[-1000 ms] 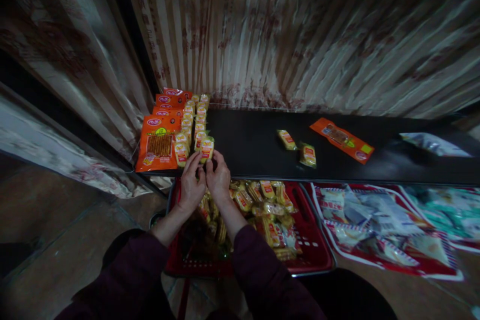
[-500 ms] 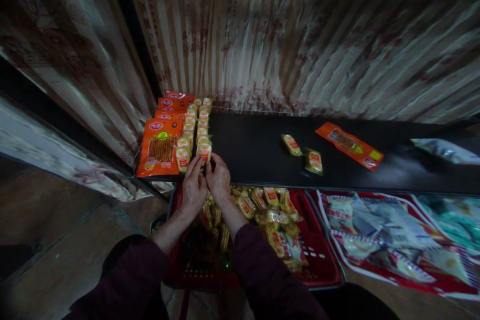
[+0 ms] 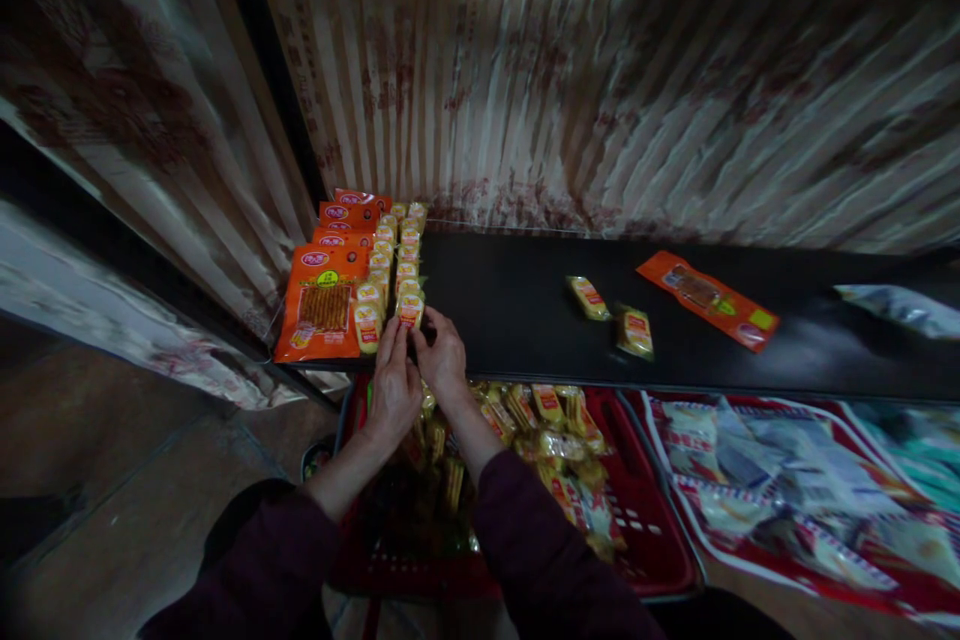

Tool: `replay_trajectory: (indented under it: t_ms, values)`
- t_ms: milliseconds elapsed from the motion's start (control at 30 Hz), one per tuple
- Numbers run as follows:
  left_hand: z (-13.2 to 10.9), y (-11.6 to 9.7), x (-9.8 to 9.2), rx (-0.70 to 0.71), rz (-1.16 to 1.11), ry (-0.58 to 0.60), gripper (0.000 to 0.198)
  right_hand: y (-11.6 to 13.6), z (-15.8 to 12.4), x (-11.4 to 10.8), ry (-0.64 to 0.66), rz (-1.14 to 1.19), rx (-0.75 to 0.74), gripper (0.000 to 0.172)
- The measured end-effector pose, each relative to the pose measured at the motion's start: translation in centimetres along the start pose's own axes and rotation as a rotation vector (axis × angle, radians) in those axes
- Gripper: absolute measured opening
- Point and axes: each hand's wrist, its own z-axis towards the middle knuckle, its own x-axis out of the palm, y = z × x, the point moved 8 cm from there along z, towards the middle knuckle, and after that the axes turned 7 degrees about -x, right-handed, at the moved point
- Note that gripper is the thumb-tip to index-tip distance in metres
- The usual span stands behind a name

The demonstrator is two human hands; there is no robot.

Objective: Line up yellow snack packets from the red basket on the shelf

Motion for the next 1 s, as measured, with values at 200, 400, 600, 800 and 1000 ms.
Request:
replay_trajectory:
  t_ms: [200,400,600,800,1000]
  values:
    - [-0.2,-0.2,0.4,0.026,0.030,-0.020,0.065,-0.9,0.5,0.1,-0.017,0.048,0.022,0.046]
    - [-0.3,-0.3,0.4,0.022,0.054,0.002,0.063,-0.8,1.0,0.5,0.016,0.087,0.018,0.049]
    - [-0.2,-0.4,0.2,0.023,0.035,0.005,0.066,-0.3,1.2,0.8,0.033,0.106,0.004,0.041]
    - [0.0,-0.4,0.1,0.027,0.068,0.008,0.063,-0.3,1.2,1.1,0.040,0.085,0.011,0.039]
    - [0.0,-0.4,0.3,0.038,0.084,0.018,0.066,-0.4,0.9,1.1,0.042,0.072,0.052,0.040]
